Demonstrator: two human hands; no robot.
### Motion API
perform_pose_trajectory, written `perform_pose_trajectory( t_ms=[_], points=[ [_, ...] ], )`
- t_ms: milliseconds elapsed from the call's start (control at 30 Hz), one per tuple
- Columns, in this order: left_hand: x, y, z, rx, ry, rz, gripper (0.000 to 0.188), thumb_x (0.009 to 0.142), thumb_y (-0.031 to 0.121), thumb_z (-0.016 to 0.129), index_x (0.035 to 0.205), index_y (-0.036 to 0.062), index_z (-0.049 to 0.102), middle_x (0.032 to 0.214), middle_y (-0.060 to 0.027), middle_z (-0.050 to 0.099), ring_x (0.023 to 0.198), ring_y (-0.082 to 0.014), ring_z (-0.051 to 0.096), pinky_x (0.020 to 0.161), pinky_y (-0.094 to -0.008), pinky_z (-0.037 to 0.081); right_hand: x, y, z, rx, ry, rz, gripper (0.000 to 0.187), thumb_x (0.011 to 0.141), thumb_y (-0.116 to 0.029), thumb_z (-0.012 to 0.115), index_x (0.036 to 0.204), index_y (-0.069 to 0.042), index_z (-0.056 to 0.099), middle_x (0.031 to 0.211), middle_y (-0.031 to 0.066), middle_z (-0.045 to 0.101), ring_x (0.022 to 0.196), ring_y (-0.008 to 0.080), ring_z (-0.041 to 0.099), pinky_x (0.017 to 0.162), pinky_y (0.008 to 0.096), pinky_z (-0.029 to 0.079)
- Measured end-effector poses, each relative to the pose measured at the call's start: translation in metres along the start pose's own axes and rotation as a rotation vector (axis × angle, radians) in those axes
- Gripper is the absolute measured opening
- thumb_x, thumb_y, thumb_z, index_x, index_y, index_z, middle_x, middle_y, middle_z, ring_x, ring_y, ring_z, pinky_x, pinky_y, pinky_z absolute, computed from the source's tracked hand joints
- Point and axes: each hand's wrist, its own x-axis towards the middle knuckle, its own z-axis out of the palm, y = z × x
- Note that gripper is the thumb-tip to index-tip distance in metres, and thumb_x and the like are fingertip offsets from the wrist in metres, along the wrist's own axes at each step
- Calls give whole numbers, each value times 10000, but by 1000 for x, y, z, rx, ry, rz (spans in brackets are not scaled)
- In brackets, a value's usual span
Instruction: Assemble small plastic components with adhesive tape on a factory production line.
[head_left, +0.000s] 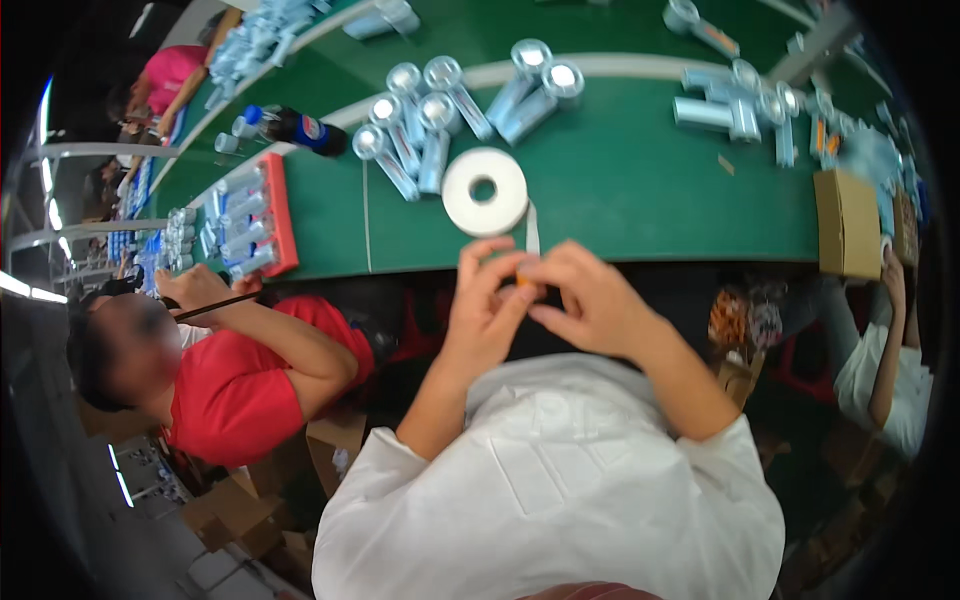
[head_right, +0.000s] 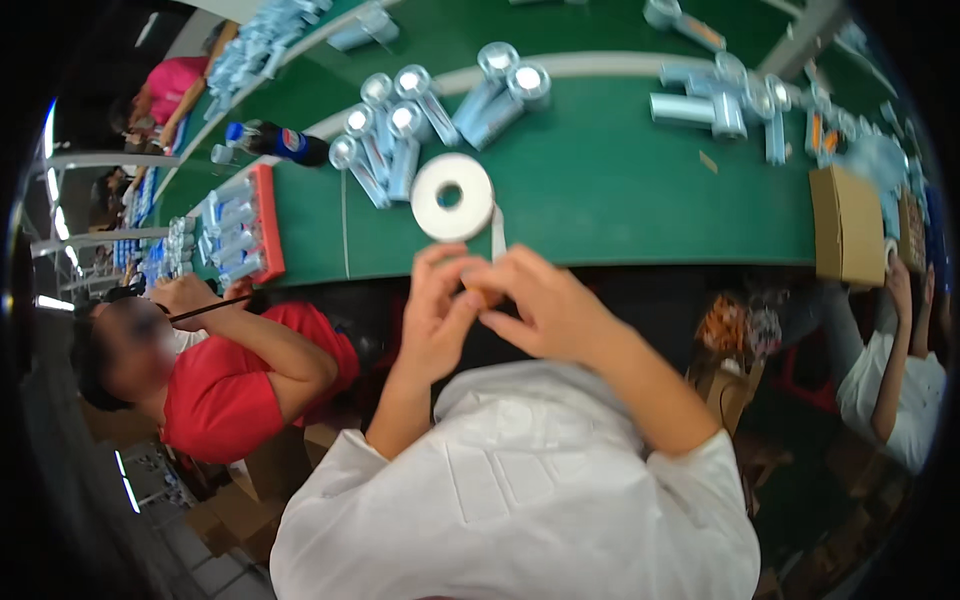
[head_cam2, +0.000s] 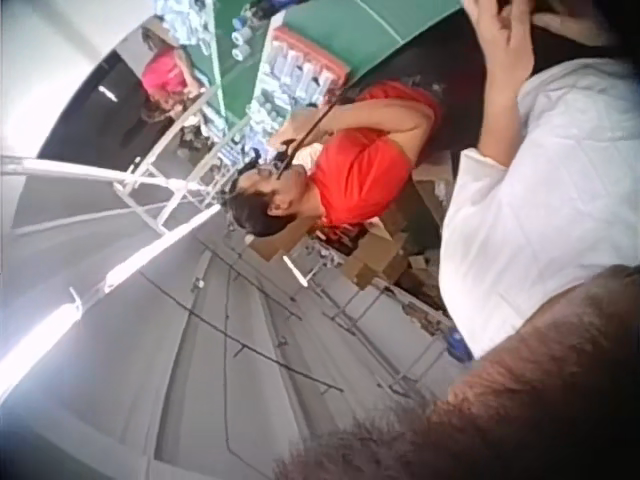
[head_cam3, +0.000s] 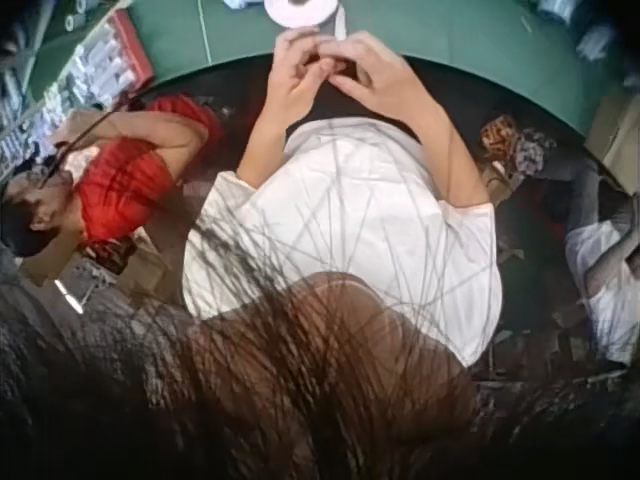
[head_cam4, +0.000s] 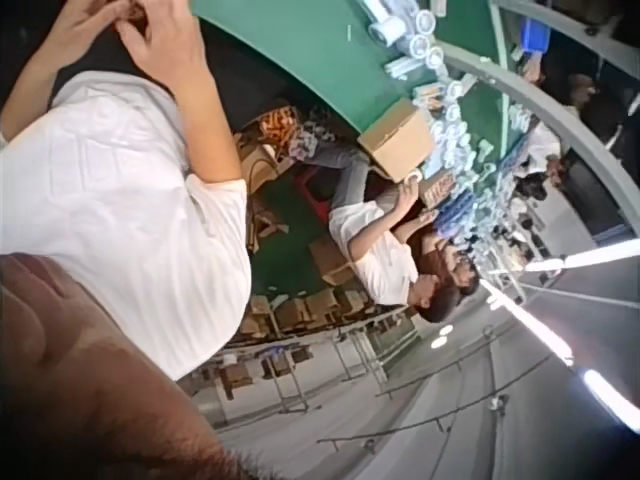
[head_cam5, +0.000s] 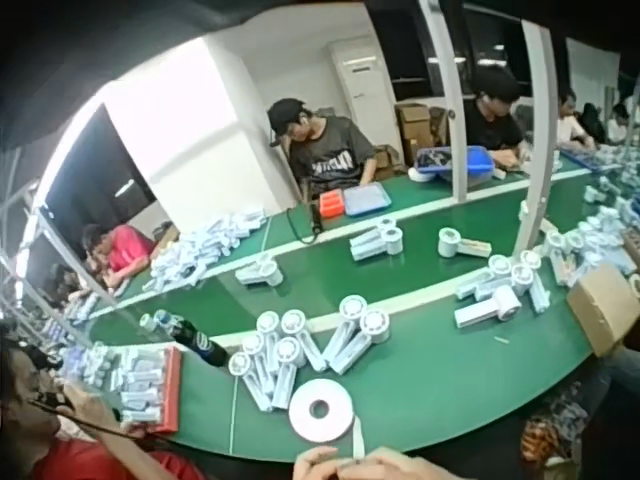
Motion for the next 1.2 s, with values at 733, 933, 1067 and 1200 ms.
perform_pose_trajectory(
  t_ms=[733, 933, 1067, 1200],
  points=[
    [87, -6, -70, 1170, -213, 423, 533, 657, 182, 829, 1150, 77, 657, 1578, -161, 398, 1466, -399, 323, 1183, -512, 291, -1, 63, -37, 837, 262, 275, 609, 851, 94, 711, 1396, -92, 513, 1170, 171, 705, 972, 206, 700, 765, 240, 541],
    [80, -9, -46, 868, 1, 620, 525, 627, 235, 862, 1080, 80, 647, 1605, -192, 354, 1469, -419, 309, 1191, -512, 294, 34, 45, -41, 778, 206, 229, 598, 829, 113, 748, 1372, -64, 570, 1124, 155, 725, 1022, 229, 714, 871, 290, 572],
    [78, -9, -44, 896, 128, 632, 554, 634, 272, 881, 1090, 77, 634, 1624, -222, 309, 1464, -445, 296, 1192, -515, 298, 40, 36, -43, 770, 180, 197, 615, 804, 125, 754, 1366, -57, 583, 1104, 155, 736, 993, 234, 728, 861, 297, 584],
    [80, -11, -41, 980, 205, 632, 607, 639, 311, 903, 1111, 58, 617, 1643, -257, 253, 1458, -480, 279, 1191, -519, 298, 42, 31, -46, 711, 177, 207, 665, 757, 143, 746, 1367, -58, 575, 1102, 165, 741, 977, 257, 748, 841, 313, 603]
  ],
)
